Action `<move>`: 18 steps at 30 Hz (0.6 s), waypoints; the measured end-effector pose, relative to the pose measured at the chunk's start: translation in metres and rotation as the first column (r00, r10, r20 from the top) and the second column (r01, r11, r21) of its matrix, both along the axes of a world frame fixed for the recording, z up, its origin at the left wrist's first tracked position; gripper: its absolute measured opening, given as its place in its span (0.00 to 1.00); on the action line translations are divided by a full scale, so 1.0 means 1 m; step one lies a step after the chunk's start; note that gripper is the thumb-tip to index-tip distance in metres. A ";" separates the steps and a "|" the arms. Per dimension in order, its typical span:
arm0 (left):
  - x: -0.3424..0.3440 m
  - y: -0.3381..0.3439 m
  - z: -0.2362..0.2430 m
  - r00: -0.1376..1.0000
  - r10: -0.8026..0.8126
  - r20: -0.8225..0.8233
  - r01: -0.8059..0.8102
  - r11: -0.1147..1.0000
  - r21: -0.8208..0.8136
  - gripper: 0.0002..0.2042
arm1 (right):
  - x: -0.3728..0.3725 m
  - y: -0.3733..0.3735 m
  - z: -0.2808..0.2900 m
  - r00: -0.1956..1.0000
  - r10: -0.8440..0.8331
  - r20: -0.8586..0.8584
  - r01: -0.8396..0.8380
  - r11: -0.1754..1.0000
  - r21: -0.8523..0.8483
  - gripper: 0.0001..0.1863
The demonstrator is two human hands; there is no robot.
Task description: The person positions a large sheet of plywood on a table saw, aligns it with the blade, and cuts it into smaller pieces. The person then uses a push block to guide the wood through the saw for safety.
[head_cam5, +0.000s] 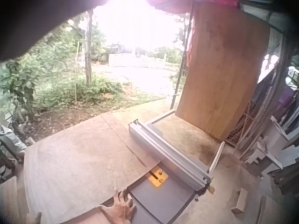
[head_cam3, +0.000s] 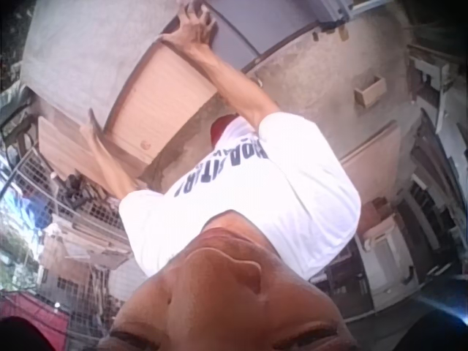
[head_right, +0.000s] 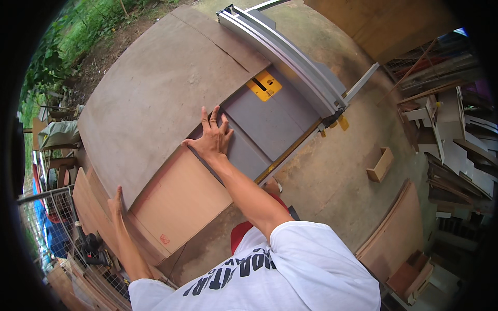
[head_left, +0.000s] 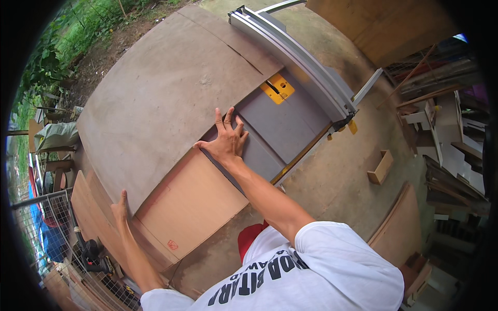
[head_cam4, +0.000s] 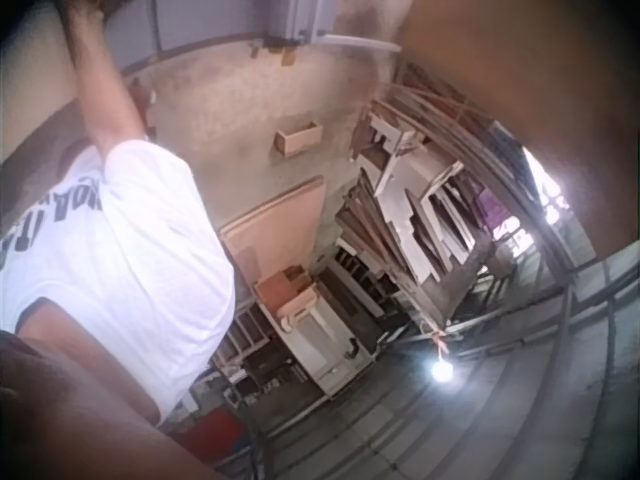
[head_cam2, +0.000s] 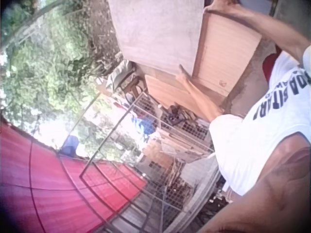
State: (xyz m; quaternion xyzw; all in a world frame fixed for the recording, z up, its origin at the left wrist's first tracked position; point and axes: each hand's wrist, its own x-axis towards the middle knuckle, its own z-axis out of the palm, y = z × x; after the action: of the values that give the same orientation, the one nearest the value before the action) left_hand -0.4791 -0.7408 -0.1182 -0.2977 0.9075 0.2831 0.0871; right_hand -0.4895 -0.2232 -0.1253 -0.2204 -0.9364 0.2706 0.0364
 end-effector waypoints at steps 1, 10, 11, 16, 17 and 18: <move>-0.003 0.006 0.003 0.999 0.010 0.037 -0.010 1.000 0.011 0.50 | 0.000 0.002 0.001 1.000 -0.001 -0.006 0.001 1.000 0.005 0.71; -0.010 -0.024 -0.020 0.990 -0.046 -0.133 0.044 0.999 -0.014 0.55 | -0.006 -0.002 0.010 0.999 0.035 -0.005 -0.035 0.999 -0.013 0.70; -0.008 -0.033 -0.023 0.989 -0.011 -0.146 0.001 0.998 -0.066 0.56 | -0.006 -0.005 0.008 0.999 0.050 -0.018 -0.050 0.999 -0.006 0.70; -0.026 0.030 0.005 0.997 -0.068 0.023 0.068 0.998 0.009 0.59 | 0.003 0.014 -0.017 0.994 0.017 -0.106 -0.012 0.999 0.046 0.67; -0.018 0.032 0.012 0.996 -0.082 0.018 0.083 0.995 -0.063 0.59 | 0.003 0.010 -0.014 0.995 0.027 -0.100 -0.023 0.999 0.040 0.66; -0.011 0.033 0.018 0.995 -0.095 0.016 0.096 0.986 -0.133 0.59 | 0.002 0.006 -0.011 0.995 0.038 -0.093 -0.035 0.999 0.035 0.65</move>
State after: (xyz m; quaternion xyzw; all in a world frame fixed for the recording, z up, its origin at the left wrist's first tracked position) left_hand -0.4898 -0.7078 -0.0999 -0.2604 0.9373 0.2156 0.0847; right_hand -0.4878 -0.2175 -0.1365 -0.1896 -0.9420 0.2655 0.0791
